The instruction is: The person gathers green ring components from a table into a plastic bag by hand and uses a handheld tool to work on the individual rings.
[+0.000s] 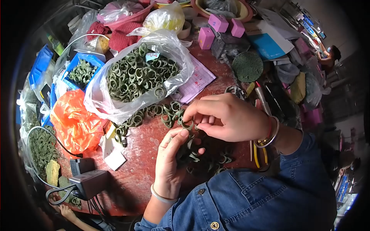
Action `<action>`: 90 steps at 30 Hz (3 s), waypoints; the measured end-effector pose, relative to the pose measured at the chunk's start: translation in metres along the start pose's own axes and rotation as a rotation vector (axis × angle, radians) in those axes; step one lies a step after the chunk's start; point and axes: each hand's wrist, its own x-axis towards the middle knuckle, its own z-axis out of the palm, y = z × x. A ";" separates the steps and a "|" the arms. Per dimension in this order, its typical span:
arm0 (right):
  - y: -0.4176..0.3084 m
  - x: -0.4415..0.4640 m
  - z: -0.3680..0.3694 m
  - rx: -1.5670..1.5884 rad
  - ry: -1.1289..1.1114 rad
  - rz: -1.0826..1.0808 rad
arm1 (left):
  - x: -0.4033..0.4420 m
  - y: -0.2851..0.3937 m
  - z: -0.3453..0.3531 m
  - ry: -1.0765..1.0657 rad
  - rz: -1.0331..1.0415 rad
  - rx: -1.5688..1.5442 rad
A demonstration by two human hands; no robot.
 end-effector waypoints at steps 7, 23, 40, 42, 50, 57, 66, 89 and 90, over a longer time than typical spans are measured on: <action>0.004 -0.011 -0.009 0.241 0.038 0.258 | 0.000 -0.001 -0.004 -0.018 -0.037 -0.054; 0.021 -0.164 0.012 -0.465 0.438 0.682 | 0.001 -0.008 -0.006 0.060 -0.097 -0.081; 0.093 -0.148 -0.030 -0.788 0.736 0.540 | 0.003 -0.009 -0.010 0.065 -0.083 -0.102; 0.100 -0.148 -0.032 -0.801 0.704 0.562 | 0.003 -0.008 -0.012 0.084 -0.120 -0.128; 0.104 -0.148 -0.028 -0.875 0.687 0.594 | 0.003 -0.008 -0.011 0.074 -0.124 -0.140; 0.030 -0.115 -0.012 -0.265 0.740 0.489 | 0.001 -0.006 -0.004 0.060 -0.105 -0.107; -0.011 -0.102 0.031 -0.244 0.482 0.220 | 0.001 -0.007 -0.003 -0.008 -0.092 -0.089; -0.011 -0.102 0.035 -0.237 0.387 0.231 | 0.002 -0.007 -0.002 -0.014 -0.089 -0.111; -0.010 -0.102 0.035 -0.238 0.390 0.229 | 0.002 -0.007 -0.002 -0.012 -0.092 -0.114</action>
